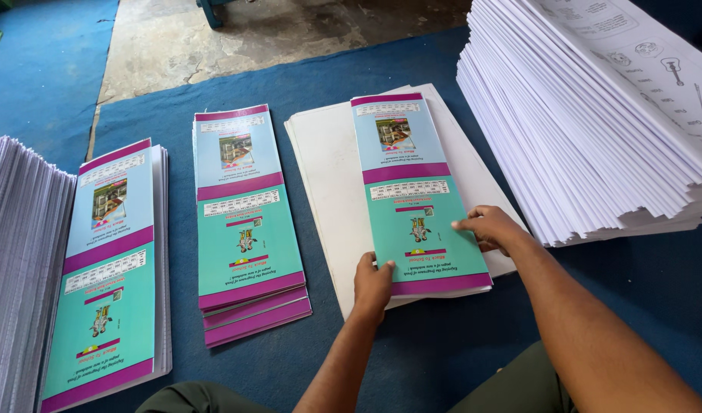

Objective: The person inserts printed sheets into book covers, folds them, and stacks the assembled books. The person repeats this process for multiple units, handling loose sheets and covers by hand.

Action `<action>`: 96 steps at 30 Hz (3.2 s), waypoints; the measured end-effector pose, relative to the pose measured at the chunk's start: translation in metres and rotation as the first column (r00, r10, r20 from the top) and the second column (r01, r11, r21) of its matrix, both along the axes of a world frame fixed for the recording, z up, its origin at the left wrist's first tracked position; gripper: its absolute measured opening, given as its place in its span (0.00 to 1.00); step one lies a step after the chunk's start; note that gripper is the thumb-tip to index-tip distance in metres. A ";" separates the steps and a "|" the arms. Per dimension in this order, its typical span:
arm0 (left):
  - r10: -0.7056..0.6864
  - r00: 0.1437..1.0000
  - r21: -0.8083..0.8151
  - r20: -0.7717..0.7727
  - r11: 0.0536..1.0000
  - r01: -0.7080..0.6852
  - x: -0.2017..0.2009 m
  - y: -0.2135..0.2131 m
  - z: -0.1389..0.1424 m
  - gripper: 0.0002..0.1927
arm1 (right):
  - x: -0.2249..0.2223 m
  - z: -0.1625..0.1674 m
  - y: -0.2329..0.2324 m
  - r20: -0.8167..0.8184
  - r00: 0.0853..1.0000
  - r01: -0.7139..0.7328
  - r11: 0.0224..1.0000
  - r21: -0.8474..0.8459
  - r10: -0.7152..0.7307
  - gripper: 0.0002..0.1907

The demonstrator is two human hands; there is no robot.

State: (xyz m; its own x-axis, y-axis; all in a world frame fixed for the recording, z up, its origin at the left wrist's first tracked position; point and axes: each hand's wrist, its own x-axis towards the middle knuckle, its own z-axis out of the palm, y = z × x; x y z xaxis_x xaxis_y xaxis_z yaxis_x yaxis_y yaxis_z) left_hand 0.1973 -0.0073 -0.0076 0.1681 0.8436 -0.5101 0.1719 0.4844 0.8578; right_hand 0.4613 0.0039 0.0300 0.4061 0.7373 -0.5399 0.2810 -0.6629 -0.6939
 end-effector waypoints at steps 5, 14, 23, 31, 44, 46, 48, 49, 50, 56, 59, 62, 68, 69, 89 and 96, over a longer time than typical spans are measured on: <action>0.169 0.885 -0.219 0.434 0.973 -0.078 -0.007 -0.001 0.002 0.22 | -0.007 0.011 0.006 0.081 0.996 0.049 0.999 -0.002 -0.049 0.35; 0.169 0.854 -0.291 0.491 0.956 -0.022 -0.015 -0.012 0.015 0.25 | -0.020 0.049 0.030 -0.226 0.974 0.019 0.988 0.155 0.017 0.25; -0.024 0.971 0.012 0.236 1.000 0.022 0.002 -0.008 0.022 0.31 | -0.074 0.133 0.035 0.447 0.886 -0.276 0.917 0.288 0.127 0.17; -0.114 0.947 0.162 0.299 0.985 0.067 0.018 -0.010 0.006 0.26 | -0.102 0.118 0.044 0.715 0.662 -0.393 0.917 0.074 0.226 0.18; 0.143 0.926 -0.125 0.348 0.987 -0.106 0.008 0.041 0.005 0.30 | -0.094 0.152 0.028 0.346 0.891 -0.399 0.871 0.286 0.295 0.18; 0.183 0.825 -0.115 0.534 0.983 -0.144 0.000 0.062 0.013 0.29 | -0.093 0.157 0.026 0.183 0.938 -0.341 0.878 0.337 0.294 0.20; 0.174 0.752 -0.139 0.635 0.984 -0.111 -0.010 0.086 0.024 0.25 | -0.092 0.159 0.025 0.152 0.939 -0.342 0.861 0.376 0.307 0.21; 0.158 0.728 -0.111 0.667 0.987 -0.112 -0.017 0.097 0.031 0.25 | -0.092 0.159 0.025 0.137 0.939 -0.343 0.852 0.395 0.314 0.21; 0.142 0.704 -0.085 0.696 0.990 -0.115 -0.024 0.107 0.038 0.24 | -0.091 0.159 0.024 0.122 0.941 -0.337 0.846 0.412 0.315 0.21; 0.079 0.766 0.046 0.639 0.989 -0.140 -0.045 0.147 0.090 0.18 | -0.076 0.148 0.027 0.090 0.946 -0.314 0.806 0.501 0.312 0.19; 0.034 0.759 0.170 0.650 0.967 -0.189 -0.043 0.150 0.107 0.16 | -0.067 0.137 0.033 0.064 0.960 -0.263 0.806 0.530 0.271 0.20; 0.003 0.760 0.277 0.650 0.930 -0.241 -0.036 0.141 0.114 0.14 | -0.062 0.126 0.039 0.073 0.978 -0.201 0.788 0.582 0.196 0.25; -0.161 0.806 0.564 0.569 0.790 -0.241 -0.023 0.114 0.122 0.08 | -0.058 0.122 0.046 0.049 0.997 -0.080 0.728 0.681 0.063 0.23; -0.214 0.803 0.636 0.556 0.732 -0.245 -0.020 0.109 0.124 0.07 | -0.060 0.123 0.047 0.053 0.997 -0.077 0.686 0.723 0.056 0.21; -0.063 0.948 0.700 0.312 0.690 -0.184 -0.016 0.089 0.114 0.09 | -0.062 0.109 0.045 0.034 0.999 -0.029 0.638 0.769 0.004 0.24; 0.004 0.960 0.692 0.281 0.692 -0.205 -0.011 0.088 0.119 0.08 | -0.067 0.104 0.045 0.006 1.000 -0.004 0.645 0.764 -0.001 0.21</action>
